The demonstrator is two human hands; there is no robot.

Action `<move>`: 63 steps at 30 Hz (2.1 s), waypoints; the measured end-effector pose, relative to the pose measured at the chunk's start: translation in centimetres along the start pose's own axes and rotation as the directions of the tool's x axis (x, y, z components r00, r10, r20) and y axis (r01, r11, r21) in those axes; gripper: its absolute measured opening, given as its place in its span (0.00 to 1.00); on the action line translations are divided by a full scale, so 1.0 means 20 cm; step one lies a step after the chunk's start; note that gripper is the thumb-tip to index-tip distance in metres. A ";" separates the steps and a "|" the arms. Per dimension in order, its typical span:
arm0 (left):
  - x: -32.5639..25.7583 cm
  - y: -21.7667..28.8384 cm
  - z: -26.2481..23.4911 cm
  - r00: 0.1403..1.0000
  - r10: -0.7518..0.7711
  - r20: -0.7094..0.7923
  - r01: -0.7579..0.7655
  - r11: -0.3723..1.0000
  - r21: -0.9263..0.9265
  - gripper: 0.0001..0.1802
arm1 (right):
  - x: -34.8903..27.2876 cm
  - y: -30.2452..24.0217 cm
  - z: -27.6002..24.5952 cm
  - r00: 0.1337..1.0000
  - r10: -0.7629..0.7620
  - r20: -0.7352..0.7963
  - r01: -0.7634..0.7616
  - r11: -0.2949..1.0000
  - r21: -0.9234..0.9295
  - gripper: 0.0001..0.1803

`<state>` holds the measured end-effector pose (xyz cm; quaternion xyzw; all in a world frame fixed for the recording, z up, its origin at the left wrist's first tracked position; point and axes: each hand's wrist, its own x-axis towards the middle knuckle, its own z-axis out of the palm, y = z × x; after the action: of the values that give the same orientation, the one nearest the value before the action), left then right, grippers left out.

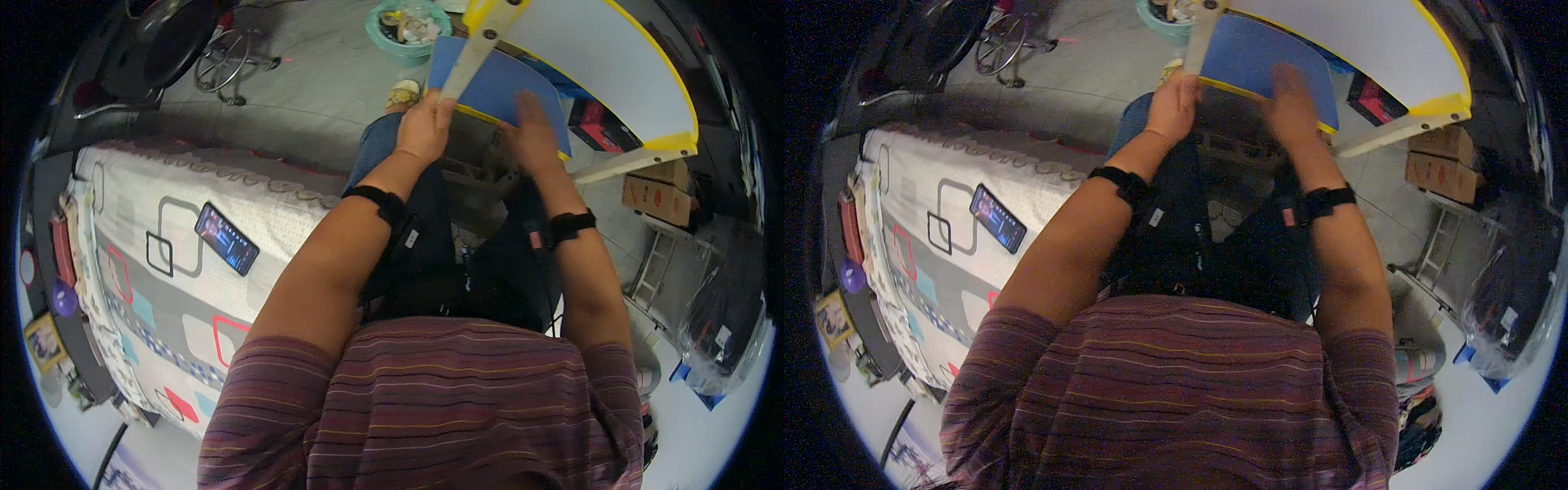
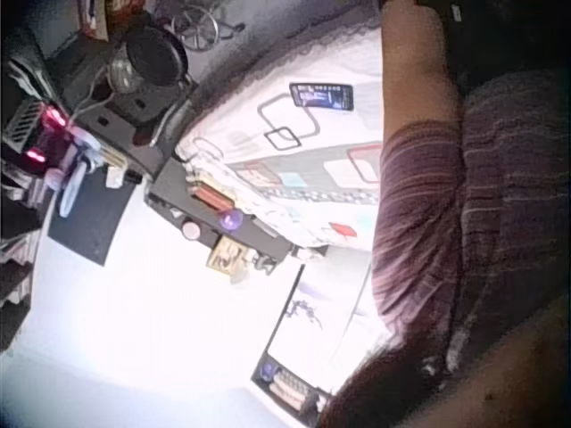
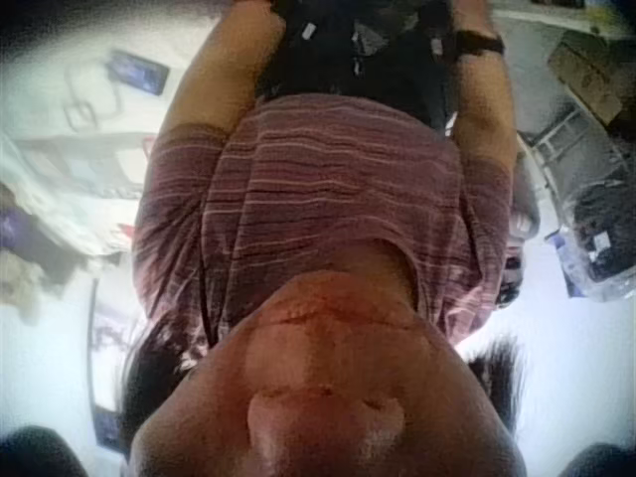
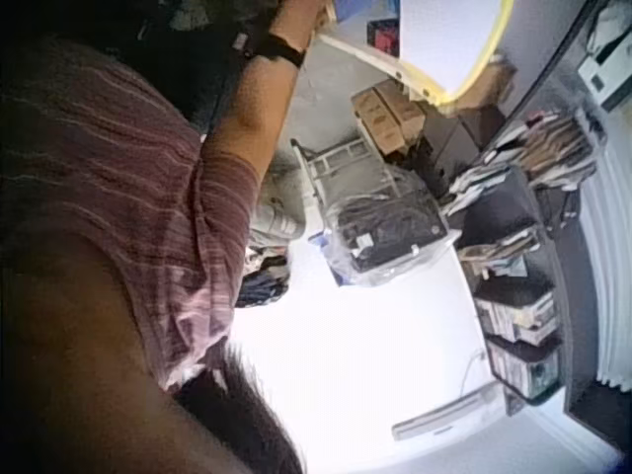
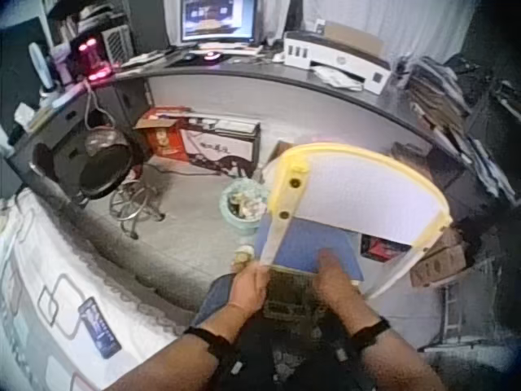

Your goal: The person assembles a small wooden chair by attaching blue and yellow seat panels to a white wooden frame. They align and press the panels into place, then flip the chair to attach the second panel, completing the assembly.

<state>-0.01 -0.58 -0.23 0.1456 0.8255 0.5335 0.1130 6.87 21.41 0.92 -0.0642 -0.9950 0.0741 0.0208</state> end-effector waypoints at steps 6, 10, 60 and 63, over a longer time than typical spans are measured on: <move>0.00 0.00 0.00 1.000 0.030 0.003 -0.030 1.000 0.000 0.26 | 0.00 -0.27 0.06 0.974 -0.214 -0.077 0.221 0.971 0.089 0.34; 0.00 0.02 0.00 0.998 -0.056 0.029 0.052 0.993 0.110 0.22 | 0.02 -0.28 0.12 0.987 -0.137 0.089 0.119 0.976 0.182 0.32; 0.01 -0.06 0.02 0.966 0.242 -0.092 -0.245 0.969 -0.027 0.22 | 0.14 -0.35 0.28 0.523 0.309 0.794 -0.599 -0.529 0.601 0.26; 0.00 -0.04 0.01 0.980 0.189 -0.066 -0.194 0.977 -0.085 0.20 | 0.16 -0.39 0.32 0.461 0.383 0.800 -0.503 -0.630 0.592 0.20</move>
<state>0.00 -0.69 -1.13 0.2036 0.7853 0.5831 0.0439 2.33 13.20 -4.16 -0.5238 -0.3385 0.7813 -0.0221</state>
